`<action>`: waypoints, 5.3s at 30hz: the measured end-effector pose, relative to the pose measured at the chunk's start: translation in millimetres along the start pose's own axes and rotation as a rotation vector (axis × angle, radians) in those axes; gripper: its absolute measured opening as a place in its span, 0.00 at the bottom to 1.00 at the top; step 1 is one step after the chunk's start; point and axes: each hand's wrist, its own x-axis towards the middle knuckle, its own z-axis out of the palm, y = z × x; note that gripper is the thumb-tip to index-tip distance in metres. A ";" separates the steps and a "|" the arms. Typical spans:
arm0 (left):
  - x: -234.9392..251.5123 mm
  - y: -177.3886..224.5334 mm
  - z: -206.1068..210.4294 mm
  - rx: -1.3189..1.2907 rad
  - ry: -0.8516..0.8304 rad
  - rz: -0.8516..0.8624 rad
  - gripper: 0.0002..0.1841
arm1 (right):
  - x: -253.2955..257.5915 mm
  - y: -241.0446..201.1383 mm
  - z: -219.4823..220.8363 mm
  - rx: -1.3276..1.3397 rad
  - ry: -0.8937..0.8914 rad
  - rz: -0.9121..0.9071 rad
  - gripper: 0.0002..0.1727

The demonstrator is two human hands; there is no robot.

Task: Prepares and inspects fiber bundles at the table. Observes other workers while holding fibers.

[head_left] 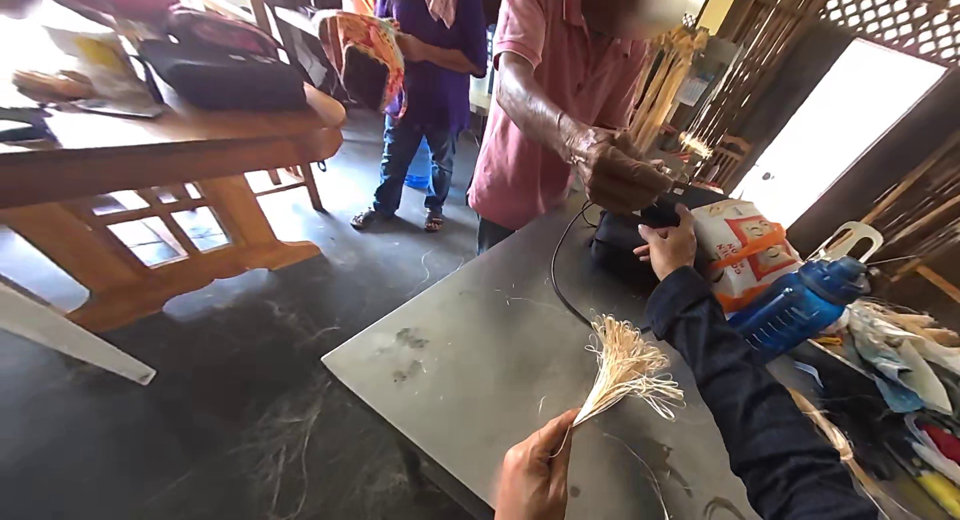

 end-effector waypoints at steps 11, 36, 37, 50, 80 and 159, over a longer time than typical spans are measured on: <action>-0.1 0.7 0.4 0.000 0.001 -0.013 0.15 | 8.9 -31.5 1.7 -0.242 -0.051 -0.299 0.31; 1.2 1.7 0.8 0.014 -0.008 -0.038 0.15 | -40.4 45.4 1.5 -0.502 -0.182 -0.523 0.14; 0.9 1.7 0.8 0.019 -0.006 -0.037 0.15 | -41.1 48.6 0.1 -0.490 -0.168 -0.532 0.14; 0.4 6.0 0.0 0.038 -0.008 -0.054 0.15 | -51.8 66.4 -22.4 -0.453 -0.148 -0.448 0.16; 0.2 5.7 -0.3 -0.102 0.011 -0.110 0.15 | -87.4 62.0 -38.4 0.396 0.036 0.001 0.16; 0.7 0.6 4.0 -0.234 0.048 -0.154 0.17 | -68.2 113.6 -35.1 0.635 -0.076 0.408 0.21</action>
